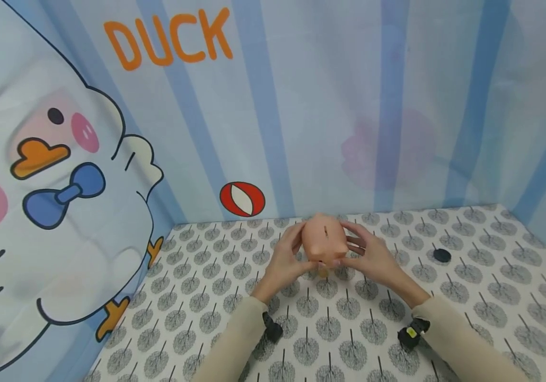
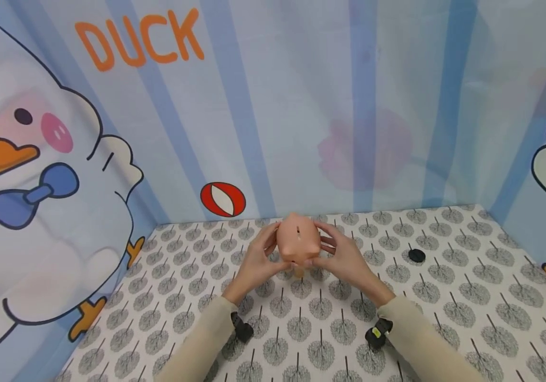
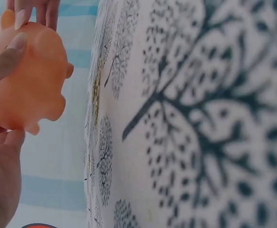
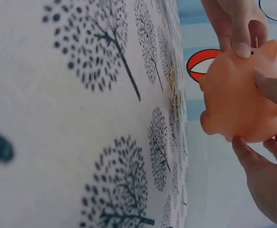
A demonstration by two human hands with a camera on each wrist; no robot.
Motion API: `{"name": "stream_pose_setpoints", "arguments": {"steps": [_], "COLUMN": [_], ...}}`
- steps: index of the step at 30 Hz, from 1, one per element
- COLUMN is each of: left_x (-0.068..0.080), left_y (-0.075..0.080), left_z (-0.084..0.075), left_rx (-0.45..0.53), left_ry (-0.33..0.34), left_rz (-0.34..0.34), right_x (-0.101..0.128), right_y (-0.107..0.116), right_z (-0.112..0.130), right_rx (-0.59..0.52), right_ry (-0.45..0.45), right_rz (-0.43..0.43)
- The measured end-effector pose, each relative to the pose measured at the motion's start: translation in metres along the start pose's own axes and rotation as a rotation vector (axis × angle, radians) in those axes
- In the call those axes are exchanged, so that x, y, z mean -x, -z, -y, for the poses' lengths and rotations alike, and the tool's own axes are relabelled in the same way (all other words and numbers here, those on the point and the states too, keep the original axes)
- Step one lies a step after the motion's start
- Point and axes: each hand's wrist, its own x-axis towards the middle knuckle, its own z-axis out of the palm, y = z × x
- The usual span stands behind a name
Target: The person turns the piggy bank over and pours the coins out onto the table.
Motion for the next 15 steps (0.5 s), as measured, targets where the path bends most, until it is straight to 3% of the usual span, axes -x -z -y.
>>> {"name": "stream_pose_setpoints", "arguments": {"steps": [4,6,11,15], "left_x": [0.001,0.002,-0.002,-0.007], "left_y": [0.000,0.001,0.006,0.007], "left_z": [-0.001,-0.004,-0.015,-0.018], "left_rx": [0.001,-0.004,-0.009,-0.008], "left_ry": [-0.033,-0.002,0.222,0.382], "left_rz": [0.001,0.006,0.026,0.028], "right_x": [0.004,0.005,0.001,-0.006], "right_y": [0.000,0.002,0.010,0.013], "right_z": [0.000,0.001,0.005,0.007], "right_rx": [0.009,0.030,0.070,0.026], "right_ry": [0.020,0.013,-0.063,-0.208], "right_rz": [-0.016,-0.018,0.007,0.098]}}
